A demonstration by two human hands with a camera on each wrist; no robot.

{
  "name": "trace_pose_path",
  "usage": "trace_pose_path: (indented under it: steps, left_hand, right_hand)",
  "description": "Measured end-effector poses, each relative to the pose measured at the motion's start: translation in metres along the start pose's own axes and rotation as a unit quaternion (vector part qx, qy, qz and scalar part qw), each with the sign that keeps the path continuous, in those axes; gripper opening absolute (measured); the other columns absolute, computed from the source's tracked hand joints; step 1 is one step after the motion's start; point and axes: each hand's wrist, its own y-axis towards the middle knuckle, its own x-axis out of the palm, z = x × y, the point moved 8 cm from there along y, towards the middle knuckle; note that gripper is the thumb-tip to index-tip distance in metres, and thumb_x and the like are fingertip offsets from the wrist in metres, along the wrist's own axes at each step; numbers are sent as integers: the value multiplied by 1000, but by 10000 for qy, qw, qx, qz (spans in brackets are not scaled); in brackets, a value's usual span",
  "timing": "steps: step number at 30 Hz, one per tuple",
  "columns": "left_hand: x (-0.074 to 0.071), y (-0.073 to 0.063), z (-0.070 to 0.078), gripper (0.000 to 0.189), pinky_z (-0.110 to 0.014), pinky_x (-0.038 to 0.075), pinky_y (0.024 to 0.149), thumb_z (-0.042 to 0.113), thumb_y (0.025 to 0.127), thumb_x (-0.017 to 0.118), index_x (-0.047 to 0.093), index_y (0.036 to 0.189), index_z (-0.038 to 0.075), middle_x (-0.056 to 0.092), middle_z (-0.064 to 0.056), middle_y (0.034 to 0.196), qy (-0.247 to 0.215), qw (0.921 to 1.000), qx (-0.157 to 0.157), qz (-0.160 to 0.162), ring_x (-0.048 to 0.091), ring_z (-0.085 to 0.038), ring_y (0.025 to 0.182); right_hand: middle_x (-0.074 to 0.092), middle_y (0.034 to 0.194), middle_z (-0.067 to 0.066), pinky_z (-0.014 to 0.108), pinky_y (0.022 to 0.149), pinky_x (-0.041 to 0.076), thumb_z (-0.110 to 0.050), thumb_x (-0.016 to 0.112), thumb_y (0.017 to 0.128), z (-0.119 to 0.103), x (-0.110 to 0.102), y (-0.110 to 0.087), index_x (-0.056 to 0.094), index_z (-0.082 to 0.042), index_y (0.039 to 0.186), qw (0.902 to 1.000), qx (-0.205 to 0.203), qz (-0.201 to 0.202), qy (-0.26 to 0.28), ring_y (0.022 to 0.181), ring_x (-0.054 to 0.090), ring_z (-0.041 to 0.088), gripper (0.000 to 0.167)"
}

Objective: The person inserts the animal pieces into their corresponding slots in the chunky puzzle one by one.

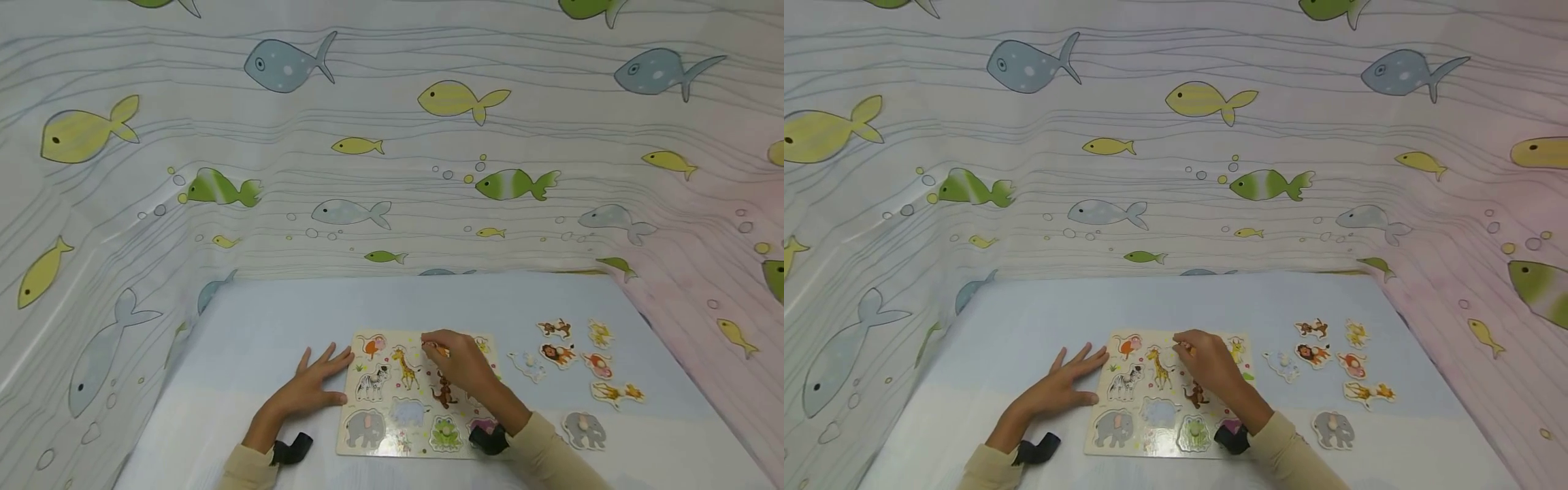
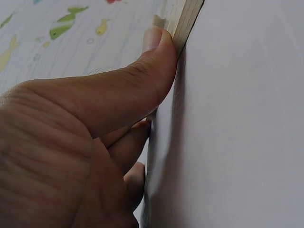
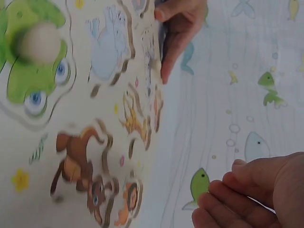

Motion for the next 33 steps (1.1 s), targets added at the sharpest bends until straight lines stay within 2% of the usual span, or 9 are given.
trace_pose_path:
  steps: [8,13,14,16,19,22,25,29,33]
  left_hand:
    - [1,-3,-3,85,-65,-18,119,33,79,80,43,151,10,36,-9,161,-3,9999,126,68,13,-41,154]
    - [2,-4,-3,86,-66,-17,119,35,78,80,44,151,9,36,-10,160,-38,9999,141,35,13,-42,154]
    - [1,-4,-3,86,-66,-18,118,35,78,80,44,151,9,36,-11,160,-44,9998,171,27,13,-42,154]
    - [0,-4,-2,85,-67,-18,118,36,79,79,43,151,8,36,-11,160,-35,9997,225,25,13,-42,154]
    - [-2,-2,-1,84,-68,-17,118,35,80,79,43,151,8,38,-12,159,-14,9995,293,64,14,-43,153]
    - [-3,-2,-1,84,-68,-17,118,34,80,79,44,151,8,38,-12,159,-9,9995,294,82,14,-43,153]
    - [-3,-1,-1,84,-68,-17,117,34,80,79,43,151,9,38,-11,159,6,9995,296,69,13,-43,153]
    - [-1,0,-2,85,-66,-17,119,34,79,80,43,152,11,37,-8,160,45,9997,217,39,14,-40,154]
    - [0,-1,-4,86,-64,-18,120,35,78,80,43,152,13,36,-6,161,-56,9999,110,27,13,-38,155]
  right_hand:
    - [75,110,12,39,82,63,-5,71,91,42,-52,-9,74,-5,114,9984,-305,344,-328,98,74,27,24]
    - [76,110,12,41,79,63,-4,69,92,81,-93,-17,74,-6,114,9960,-113,565,-688,97,74,29,23]
    - [76,109,12,38,72,63,-4,68,93,89,-103,-19,74,-5,114,9956,-58,615,-701,87,74,28,22]
    - [77,104,14,31,59,60,-4,67,93,104,-124,-23,75,-5,113,9947,11,737,-721,73,72,20,21]
    - [77,100,16,18,51,51,-6,65,96,127,-154,-32,75,-5,113,9936,183,859,-716,67,63,-4,20]
    - [76,102,19,6,60,49,-7,64,97,150,-181,-43,75,-3,113,9903,428,1035,-819,84,55,-24,20]
    - [75,105,21,0,65,45,-10,64,97,177,-203,-54,75,-2,112,9845,799,1143,-1063,88,46,-31,20]
    - [74,108,23,4,62,46,-13,65,97,211,-222,-64,75,-2,112,9759,1213,1047,-1482,84,60,-17,21]
    - [73,112,23,8,61,47,-17,65,98,238,-229,-69,74,-3,115,9738,1506,755,-1526,92,72,18,24]
